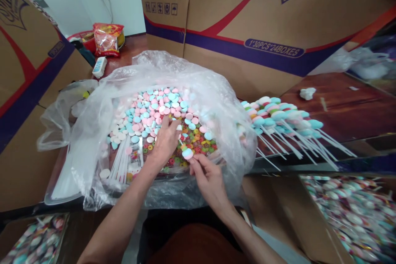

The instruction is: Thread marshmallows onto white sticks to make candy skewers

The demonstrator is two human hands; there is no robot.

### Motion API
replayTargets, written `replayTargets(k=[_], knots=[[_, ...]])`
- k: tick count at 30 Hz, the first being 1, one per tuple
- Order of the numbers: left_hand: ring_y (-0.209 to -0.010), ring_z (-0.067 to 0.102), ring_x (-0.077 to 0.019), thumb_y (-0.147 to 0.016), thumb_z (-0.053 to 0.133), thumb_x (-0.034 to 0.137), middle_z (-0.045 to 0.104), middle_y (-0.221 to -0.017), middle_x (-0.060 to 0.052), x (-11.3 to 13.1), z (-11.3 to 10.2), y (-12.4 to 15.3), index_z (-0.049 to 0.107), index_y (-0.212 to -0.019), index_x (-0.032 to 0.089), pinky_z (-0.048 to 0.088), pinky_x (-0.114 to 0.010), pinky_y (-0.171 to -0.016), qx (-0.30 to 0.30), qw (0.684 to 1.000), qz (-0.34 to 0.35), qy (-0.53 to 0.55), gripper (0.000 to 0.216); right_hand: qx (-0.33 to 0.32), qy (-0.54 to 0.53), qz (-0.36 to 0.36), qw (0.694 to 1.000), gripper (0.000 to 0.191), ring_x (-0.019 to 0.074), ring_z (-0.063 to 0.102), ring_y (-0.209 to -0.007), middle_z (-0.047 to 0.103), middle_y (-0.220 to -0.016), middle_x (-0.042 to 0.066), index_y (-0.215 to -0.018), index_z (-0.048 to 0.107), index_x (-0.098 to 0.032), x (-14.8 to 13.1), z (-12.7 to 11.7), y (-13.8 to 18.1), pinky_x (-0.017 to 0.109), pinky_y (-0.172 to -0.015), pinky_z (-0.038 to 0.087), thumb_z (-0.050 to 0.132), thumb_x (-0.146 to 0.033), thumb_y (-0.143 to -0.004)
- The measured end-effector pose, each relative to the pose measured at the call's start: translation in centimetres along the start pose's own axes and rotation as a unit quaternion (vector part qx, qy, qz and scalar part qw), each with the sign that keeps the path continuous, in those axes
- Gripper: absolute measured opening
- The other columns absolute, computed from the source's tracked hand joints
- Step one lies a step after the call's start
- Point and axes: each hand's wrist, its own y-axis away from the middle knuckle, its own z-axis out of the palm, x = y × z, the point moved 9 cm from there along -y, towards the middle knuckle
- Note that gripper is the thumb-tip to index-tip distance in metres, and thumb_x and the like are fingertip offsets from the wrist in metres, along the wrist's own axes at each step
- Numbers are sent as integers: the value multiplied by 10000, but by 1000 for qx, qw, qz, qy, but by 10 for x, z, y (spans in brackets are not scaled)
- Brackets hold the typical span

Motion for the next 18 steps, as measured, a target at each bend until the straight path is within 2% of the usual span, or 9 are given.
replayTargets(k=[2, 4, 6, 8, 10, 13, 15, 18], knots=[[-837, 576, -180, -830, 587, 129, 573, -979, -57, -7, -7, 5, 651, -997, 202, 482, -296, -770, 19, 996, -38, 73, 193, 4, 0, 2, 1000, 284, 116, 480, -554, 519, -603, -36, -761, 574, -200, 0, -2, 0, 224, -546, 369, 477, -354, -979], [-787, 592, -157, -820, 642, 193, 608, -881, -22, -17, -12, 14, 627, -963, 206, 485, -271, -746, 33, 976, -96, 192, 144, 1, 0, 2, 1000, 272, 118, 486, -561, 527, -612, -33, -784, 594, -197, -2, -2, -1, 225, -550, 377, 482, -354, -976], [-765, 615, -144, -791, 705, 263, 647, -818, 0, -27, -12, 26, 623, -971, 206, 492, -254, -730, 38, 933, -154, 322, 206, -11, 2, 2, 1000, 275, 118, 490, -560, 534, -613, -30, -787, 609, -195, -4, 0, -1, 226, -555, 384, 488, -357, -973], [-776, 636, -141, -734, 776, 312, 694, -831, -4, -35, -11, 40, 656, -997, 195, 500, -250, -729, 43, 889, -202, 409, 312, -23, 10, 1, 1000, 283, 118, 492, -560, 539, -613, -27, -781, 620, -192, -6, 2, -2, 228, -556, 386, 491, -358, -972], [-777, 643, -138, -691, 822, 336, 728, -865, -18, -41, -9, 53, 704, -1019, 181, 506, -253, -734, 49, 859, -241, 449, 382, -37, 21, -4, 999, 289, 116, 486, -555, 530, -608, -28, -772, 620, -190, -8, 7, -2, 229, -556, 381, 490, -352, -972], [-793, 648, -133, -660, 855, 340, 746, -895, -26, -49, -7, 66, 753, -978, 176, 519, -258, -767, 73, 834, -268, 476, 372, -52, 41, -19, 998, 289, 112, 458, -544, 497, -599, -33, -763, 609, -187, -12, 13, -1, 229, -546, 367, 484, -342, -973], [-810, 652, -133, -659, 858, 333, 749, -905, -24, -53, -7, 72, 763, -954, 182, 527, -258, -782, 92, 832, -264, 479, 345, -52, 58, -29, 997, 278, 111, 448, -539, 491, -601, -33, -778, 612, -186, -13, 16, -1, 228, -539, 359, 482, -335, -973], [-810, 657, -144, -703, 826, 338, 748, -896, -28, -55, -6, 78, 762, -975, 187, 543, -269, -767, 105, 848, -257, 451, 318, -47, 89, -46, 994, 253, 112, 440, -526, 491, -594, -34, -806, 616, -187, -16, 18, -1, 229, -522, 344, 481, -321, -972]])
